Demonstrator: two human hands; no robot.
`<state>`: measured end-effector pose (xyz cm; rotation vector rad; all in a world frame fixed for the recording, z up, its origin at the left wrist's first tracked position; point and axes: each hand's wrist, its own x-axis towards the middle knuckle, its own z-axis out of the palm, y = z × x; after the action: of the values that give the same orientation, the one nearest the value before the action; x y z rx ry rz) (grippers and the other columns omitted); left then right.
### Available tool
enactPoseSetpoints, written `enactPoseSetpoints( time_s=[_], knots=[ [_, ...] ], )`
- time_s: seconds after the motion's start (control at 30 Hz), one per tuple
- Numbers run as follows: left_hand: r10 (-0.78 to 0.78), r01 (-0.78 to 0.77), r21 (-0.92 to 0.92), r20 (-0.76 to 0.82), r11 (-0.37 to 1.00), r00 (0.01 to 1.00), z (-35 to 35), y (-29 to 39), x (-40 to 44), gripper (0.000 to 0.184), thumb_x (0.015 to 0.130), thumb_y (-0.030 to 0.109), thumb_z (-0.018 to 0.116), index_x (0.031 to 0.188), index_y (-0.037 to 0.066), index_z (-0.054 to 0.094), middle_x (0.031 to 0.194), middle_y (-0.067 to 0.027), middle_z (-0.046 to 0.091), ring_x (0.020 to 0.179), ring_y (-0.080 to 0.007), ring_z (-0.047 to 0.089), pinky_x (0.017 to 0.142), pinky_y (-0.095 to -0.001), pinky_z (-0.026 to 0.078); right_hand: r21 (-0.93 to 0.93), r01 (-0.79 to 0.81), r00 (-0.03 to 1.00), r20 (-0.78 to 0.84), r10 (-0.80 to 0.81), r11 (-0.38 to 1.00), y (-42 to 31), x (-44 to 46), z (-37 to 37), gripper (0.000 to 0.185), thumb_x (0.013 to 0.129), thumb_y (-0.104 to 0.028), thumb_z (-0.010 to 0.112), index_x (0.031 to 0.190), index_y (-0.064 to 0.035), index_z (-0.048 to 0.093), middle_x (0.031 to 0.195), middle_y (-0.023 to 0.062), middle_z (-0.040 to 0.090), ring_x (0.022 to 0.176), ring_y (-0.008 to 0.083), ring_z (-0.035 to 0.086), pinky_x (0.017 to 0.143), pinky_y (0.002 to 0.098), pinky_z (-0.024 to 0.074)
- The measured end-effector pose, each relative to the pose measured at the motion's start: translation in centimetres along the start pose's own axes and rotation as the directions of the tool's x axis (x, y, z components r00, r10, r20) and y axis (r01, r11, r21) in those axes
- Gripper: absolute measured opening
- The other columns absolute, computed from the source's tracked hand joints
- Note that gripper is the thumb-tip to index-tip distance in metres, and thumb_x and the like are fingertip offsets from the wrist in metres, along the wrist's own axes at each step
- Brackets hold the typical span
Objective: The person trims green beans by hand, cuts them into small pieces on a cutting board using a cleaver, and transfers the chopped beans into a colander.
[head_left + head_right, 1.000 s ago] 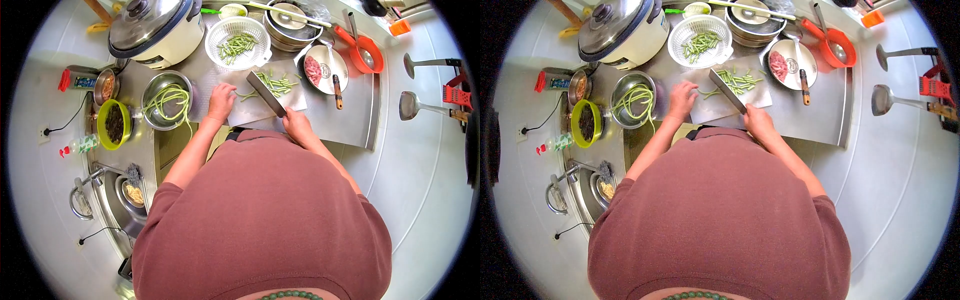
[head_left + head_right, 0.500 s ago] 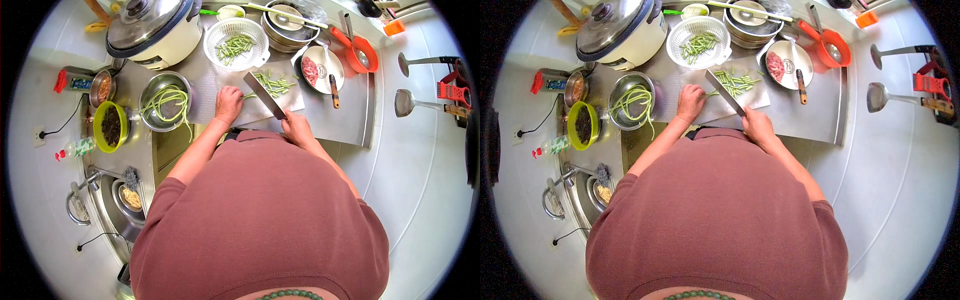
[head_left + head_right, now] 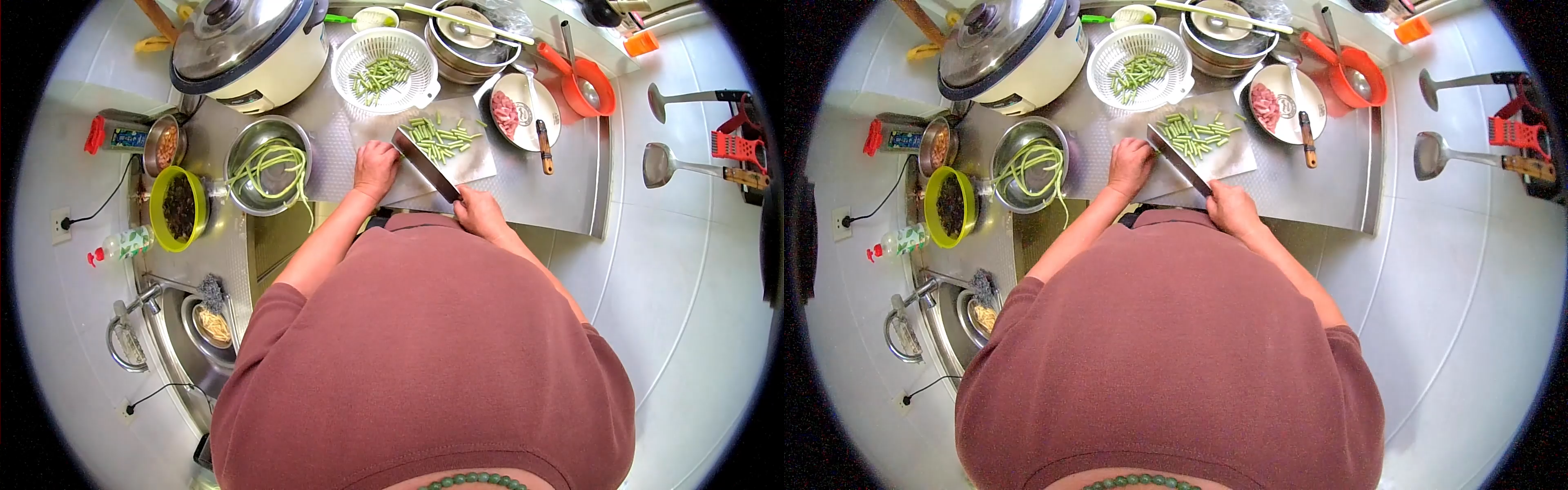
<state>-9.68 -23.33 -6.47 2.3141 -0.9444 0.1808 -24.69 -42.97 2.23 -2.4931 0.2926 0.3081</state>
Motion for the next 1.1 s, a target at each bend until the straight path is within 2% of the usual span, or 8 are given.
enactPoseSetpoints(
  time_s=[0.57, 0.7, 0.97, 1.1],
  knots=[
    [0.007, -0.012, 0.072, 0.068, 0.997, 0.998, 0.3, -0.3, 0.5, 0.005, 0.075, 0.012, 0.060, 0.076, 0.010, 0.064, 0.085, -0.0022, 0.064, 0.086, -0.0256, 0.056, 0.075, -0.0393, 0.043, -0.043, 0.013, 0.999, 0.042, -0.012, 0.999, 0.8, 1.5, 1.5, 0.015, 0.084, -0.013, 0.050, 0.092, -0.0021, 0.055, 0.077, 0.0278, 0.062, 0.076, 0.0472, 0.061, 0.069, 0.0559, 0.0479],
    [0.012, -0.014, 0.068, 0.028, 0.998, 1.000, 0.4, -0.2, 0.5, 0.004, 0.075, 0.013, 0.060, 0.075, 0.010, 0.064, 0.082, -0.0031, 0.063, 0.085, -0.0256, 0.055, 0.074, -0.0391, 0.043, -0.025, -0.013, 0.998, 0.054, 0.014, 1.000, -0.1, 1.7, 0.6, 0.014, 0.086, -0.014, 0.049, 0.092, -0.0025, 0.054, 0.078, 0.0277, 0.061, 0.078, 0.0474, 0.060, 0.070, 0.0556, 0.0476],
    [0.009, -0.007, 0.082, -0.018, 0.997, 1.000, 1.2, -0.5, 0.0, 0.003, 0.075, 0.015, 0.061, 0.074, 0.013, 0.062, 0.080, -0.0027, 0.060, 0.084, -0.0247, 0.055, 0.074, -0.0384, 0.042, 0.018, -0.025, 0.999, 0.022, 0.024, 1.000, 0.4, 1.6, 0.5, 0.017, 0.085, -0.016, 0.051, 0.094, -0.0029, 0.057, 0.081, 0.0270, 0.062, 0.079, 0.0463, 0.060, 0.071, 0.0542, 0.0482],
    [-0.054, 0.052, 0.110, 0.019, 0.993, 0.998, 1.0, -0.1, -0.2, 0.001, 0.074, 0.015, 0.062, 0.074, 0.014, 0.062, 0.081, -0.0019, 0.059, 0.086, -0.0244, 0.054, 0.074, -0.0385, 0.042, 0.055, -0.023, 0.999, 0.028, 0.022, 0.998, 0.9, 1.8, 0.1, 0.022, 0.083, -0.017, 0.055, 0.100, -0.0034, 0.059, 0.082, 0.0246, 0.064, 0.079, 0.0440, 0.061, 0.070, 0.0505, 0.0487]
  ],
)
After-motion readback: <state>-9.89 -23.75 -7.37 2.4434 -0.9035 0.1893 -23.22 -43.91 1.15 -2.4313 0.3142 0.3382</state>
